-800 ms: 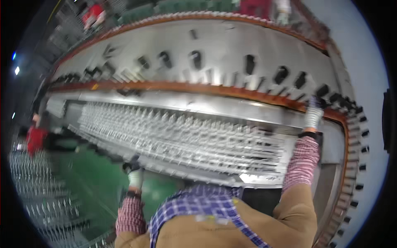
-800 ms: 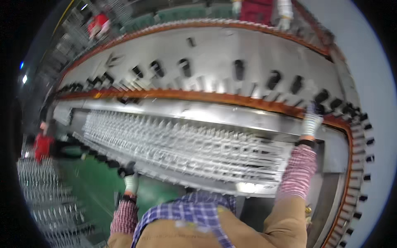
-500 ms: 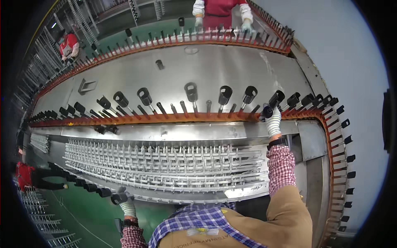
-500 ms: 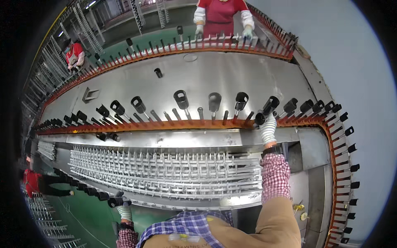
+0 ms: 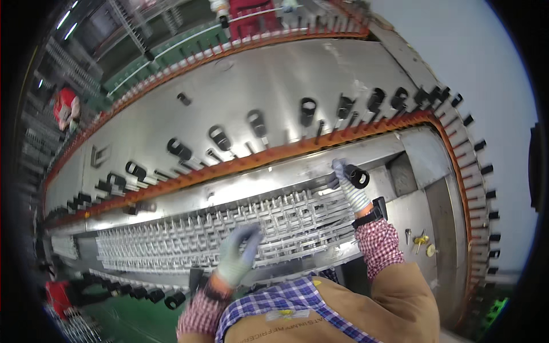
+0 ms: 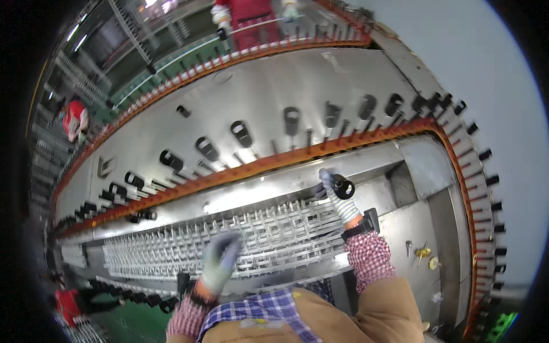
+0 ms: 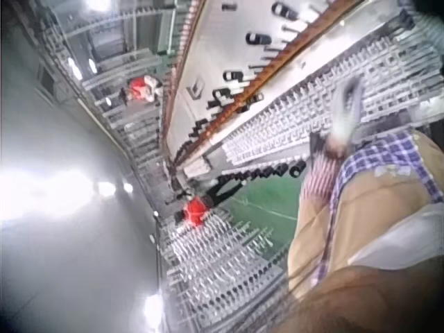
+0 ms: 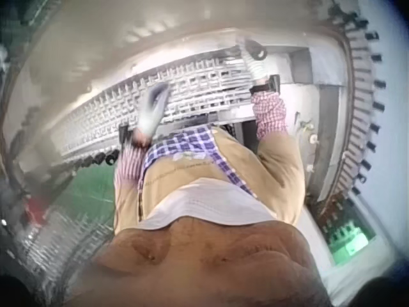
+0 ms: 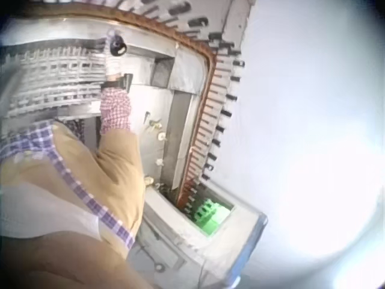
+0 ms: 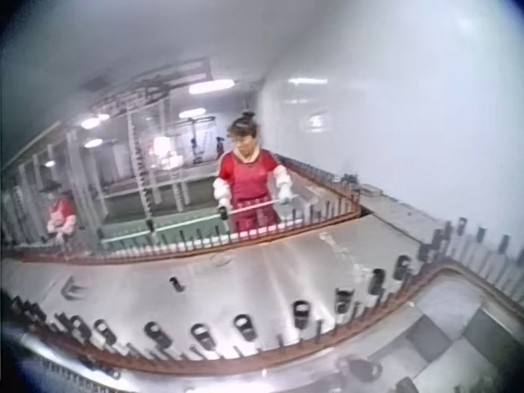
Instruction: Sort and place black cylindrical parts onto a conveyor or production line.
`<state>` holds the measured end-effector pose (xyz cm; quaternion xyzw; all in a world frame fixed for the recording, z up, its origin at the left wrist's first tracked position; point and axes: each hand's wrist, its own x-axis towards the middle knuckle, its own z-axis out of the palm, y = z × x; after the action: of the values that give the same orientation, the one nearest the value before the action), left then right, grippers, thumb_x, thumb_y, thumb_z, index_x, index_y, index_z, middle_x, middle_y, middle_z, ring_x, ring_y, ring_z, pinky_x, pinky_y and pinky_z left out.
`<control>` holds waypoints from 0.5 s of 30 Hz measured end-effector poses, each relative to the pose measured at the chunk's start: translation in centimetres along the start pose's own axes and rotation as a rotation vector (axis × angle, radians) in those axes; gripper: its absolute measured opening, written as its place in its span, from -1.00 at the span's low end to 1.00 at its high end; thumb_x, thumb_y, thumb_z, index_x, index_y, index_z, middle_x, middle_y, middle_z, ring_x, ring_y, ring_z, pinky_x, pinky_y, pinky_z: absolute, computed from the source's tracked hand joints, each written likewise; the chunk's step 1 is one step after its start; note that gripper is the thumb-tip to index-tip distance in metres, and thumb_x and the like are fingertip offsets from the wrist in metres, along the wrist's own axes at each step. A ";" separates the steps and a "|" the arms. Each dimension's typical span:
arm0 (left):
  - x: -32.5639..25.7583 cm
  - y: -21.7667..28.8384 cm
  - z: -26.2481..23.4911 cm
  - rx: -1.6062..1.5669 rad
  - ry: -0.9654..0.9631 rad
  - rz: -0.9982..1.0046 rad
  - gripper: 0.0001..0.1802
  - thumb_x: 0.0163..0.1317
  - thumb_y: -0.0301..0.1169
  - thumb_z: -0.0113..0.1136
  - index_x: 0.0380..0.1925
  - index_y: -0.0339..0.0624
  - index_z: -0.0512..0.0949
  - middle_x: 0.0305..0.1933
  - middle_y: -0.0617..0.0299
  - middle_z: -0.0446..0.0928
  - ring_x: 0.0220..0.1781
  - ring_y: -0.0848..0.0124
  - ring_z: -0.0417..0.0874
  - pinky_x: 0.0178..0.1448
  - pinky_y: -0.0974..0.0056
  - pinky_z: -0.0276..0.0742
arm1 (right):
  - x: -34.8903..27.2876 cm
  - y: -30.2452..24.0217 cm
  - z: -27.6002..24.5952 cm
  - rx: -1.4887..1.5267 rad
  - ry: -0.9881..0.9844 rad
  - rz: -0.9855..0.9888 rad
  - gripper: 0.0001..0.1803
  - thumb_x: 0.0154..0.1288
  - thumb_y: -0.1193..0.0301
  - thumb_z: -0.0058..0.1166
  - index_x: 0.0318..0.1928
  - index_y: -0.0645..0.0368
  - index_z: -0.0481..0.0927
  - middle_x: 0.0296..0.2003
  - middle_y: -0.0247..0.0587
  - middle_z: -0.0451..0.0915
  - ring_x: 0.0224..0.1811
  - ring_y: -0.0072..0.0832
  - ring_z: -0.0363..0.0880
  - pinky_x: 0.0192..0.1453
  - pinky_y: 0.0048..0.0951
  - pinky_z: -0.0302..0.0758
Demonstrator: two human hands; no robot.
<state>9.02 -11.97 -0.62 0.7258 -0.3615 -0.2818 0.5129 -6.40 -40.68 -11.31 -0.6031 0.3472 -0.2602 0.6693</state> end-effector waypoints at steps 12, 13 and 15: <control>24.2 -3.8 9.8 -0.286 0.254 -0.426 -0.59 0.03 0.01 0.12 -0.44 -0.14 0.40 -0.64 0.25 0.43 -0.70 0.46 0.42 -0.72 0.44 0.24 | -4.6 -1.3 -9.9 0.212 0.395 -0.008 -0.52 0.13 -0.01 -0.04 -0.23 0.19 0.37 -0.63 -0.26 0.48 -0.68 -0.57 0.45 -0.60 -0.59 0.39; 24.0 -4.8 8.3 -0.333 0.136 -0.391 -0.56 0.02 0.06 0.10 -0.48 -0.12 0.37 -0.70 0.31 0.36 -0.77 0.50 0.32 -0.74 0.44 0.20 | -3.9 -1.7 -10.0 0.128 0.417 -0.045 -0.54 0.14 0.01 -0.03 -0.23 0.19 0.37 -0.63 -0.26 0.48 -0.68 -0.56 0.45 -0.61 -0.60 0.39; 21.4 -4.2 8.3 -0.231 0.231 -0.364 -0.59 0.04 0.05 0.09 -0.50 -0.06 0.34 -0.69 0.43 0.25 -0.76 0.55 0.19 -0.74 0.43 0.08 | -1.2 -1.7 -11.5 0.204 0.484 -0.073 -0.64 0.16 0.15 -0.01 -0.21 0.19 0.40 -0.63 -0.25 0.48 -0.68 -0.55 0.46 -0.60 -0.59 0.41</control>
<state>15.97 -32.99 -8.06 0.7430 -0.1292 -0.3239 0.5713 -15.95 -47.21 -9.80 -0.4648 0.4473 -0.4547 0.6141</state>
